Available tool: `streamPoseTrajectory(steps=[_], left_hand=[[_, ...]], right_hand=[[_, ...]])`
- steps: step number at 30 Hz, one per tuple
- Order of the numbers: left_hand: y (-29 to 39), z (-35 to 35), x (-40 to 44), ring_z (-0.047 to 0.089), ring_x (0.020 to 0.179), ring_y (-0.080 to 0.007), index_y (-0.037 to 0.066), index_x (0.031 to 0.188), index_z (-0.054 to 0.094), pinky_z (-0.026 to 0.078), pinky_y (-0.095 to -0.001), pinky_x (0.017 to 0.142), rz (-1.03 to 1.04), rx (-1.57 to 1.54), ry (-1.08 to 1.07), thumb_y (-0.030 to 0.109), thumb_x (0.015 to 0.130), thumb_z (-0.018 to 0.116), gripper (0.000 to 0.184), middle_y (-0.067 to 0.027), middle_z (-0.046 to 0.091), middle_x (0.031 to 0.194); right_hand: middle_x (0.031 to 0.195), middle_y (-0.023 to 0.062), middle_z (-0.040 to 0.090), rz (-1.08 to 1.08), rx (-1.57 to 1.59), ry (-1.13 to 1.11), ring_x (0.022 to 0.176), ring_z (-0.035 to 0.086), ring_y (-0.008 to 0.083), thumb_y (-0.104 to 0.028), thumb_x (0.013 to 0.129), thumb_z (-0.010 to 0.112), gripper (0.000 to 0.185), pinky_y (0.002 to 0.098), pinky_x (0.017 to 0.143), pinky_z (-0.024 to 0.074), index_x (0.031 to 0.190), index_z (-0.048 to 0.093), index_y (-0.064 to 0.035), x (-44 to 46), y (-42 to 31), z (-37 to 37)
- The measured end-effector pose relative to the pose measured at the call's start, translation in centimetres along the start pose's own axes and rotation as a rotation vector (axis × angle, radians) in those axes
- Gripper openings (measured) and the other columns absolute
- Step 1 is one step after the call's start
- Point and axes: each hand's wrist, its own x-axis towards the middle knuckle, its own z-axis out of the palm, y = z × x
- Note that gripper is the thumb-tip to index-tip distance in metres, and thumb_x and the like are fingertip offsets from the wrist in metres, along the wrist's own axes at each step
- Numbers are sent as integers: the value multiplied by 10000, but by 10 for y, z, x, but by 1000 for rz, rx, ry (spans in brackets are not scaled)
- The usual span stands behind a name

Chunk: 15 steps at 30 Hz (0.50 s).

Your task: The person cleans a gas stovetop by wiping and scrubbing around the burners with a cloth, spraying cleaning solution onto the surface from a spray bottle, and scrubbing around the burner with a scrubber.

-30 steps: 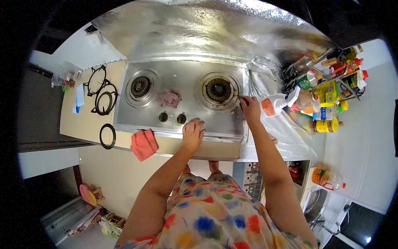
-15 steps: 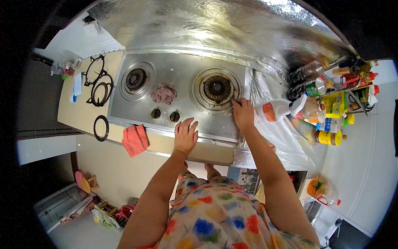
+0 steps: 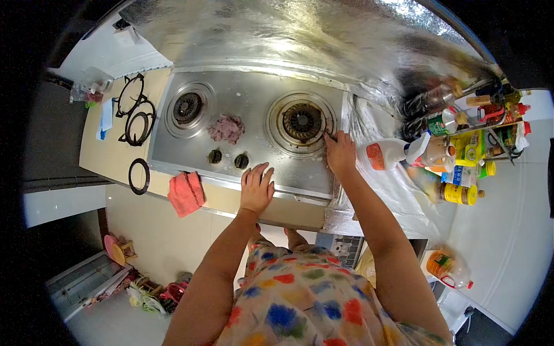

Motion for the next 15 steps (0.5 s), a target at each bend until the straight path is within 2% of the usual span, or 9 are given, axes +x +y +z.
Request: streamPoseTrajectory(steps=[1, 7, 10, 12, 14, 15], left_hand=[[0, 0, 0, 441, 1253, -289, 98, 1237, 542, 301, -502, 1077, -1, -52, -13, 153, 807, 623, 441, -93, 468, 1360], [0, -1, 1, 450, 1239, -293, 94, 1231, 546, 309, -496, 1063, 23, -51, 16, 155, 802, 622, 440, -99, 482, 1336], [0, 1, 0, 448, 1246, -244, 116, 1241, 559, 306, -447, 1067, 16, 6, 18, 186, 818, 614, 432, -62, 484, 1333], [0, 0, 1, 447, 1246, -243, 116, 1240, 560, 307, -446, 1066, 19, -5, 16, 186, 819, 612, 430, -62, 483, 1335], [-1, 0, 0, 449, 1244, -243, 116, 1238, 562, 309, -444, 1064, 21, -5, 22, 186, 819, 611, 427, -63, 485, 1333], [-1, 2, 0, 451, 1242, -243, 115, 1236, 564, 311, -444, 1063, 25, -2, 29, 188, 820, 610, 425, -63, 488, 1330]], right_hand=[[1133, 155, 538, 11, -29, 21, 1082, 504, 342, -200, 916, 490, 353, 465, 869, 435, 1238, 629, -168, 5, 0, 1], [1116, 188, 548, 96, 31, -10, 1077, 516, 356, -237, 917, 519, 336, 482, 894, 428, 1222, 635, -156, 28, -3, -10], [1106, 188, 551, 180, 142, 16, 1065, 522, 362, -245, 924, 519, 325, 491, 895, 430, 1211, 637, -148, 13, -2, 14], [1098, 184, 555, 165, 181, 14, 1049, 529, 367, -249, 931, 506, 319, 497, 893, 433, 1202, 640, -148, -1, 0, 23], [1086, 180, 559, 52, 143, -5, 1027, 538, 372, -253, 937, 486, 318, 502, 893, 434, 1193, 645, -152, -9, -10, -8], [1079, 178, 560, 67, 119, 40, 1015, 542, 374, -252, 941, 479, 315, 499, 885, 439, 1187, 649, -155, -5, -8, -7]])
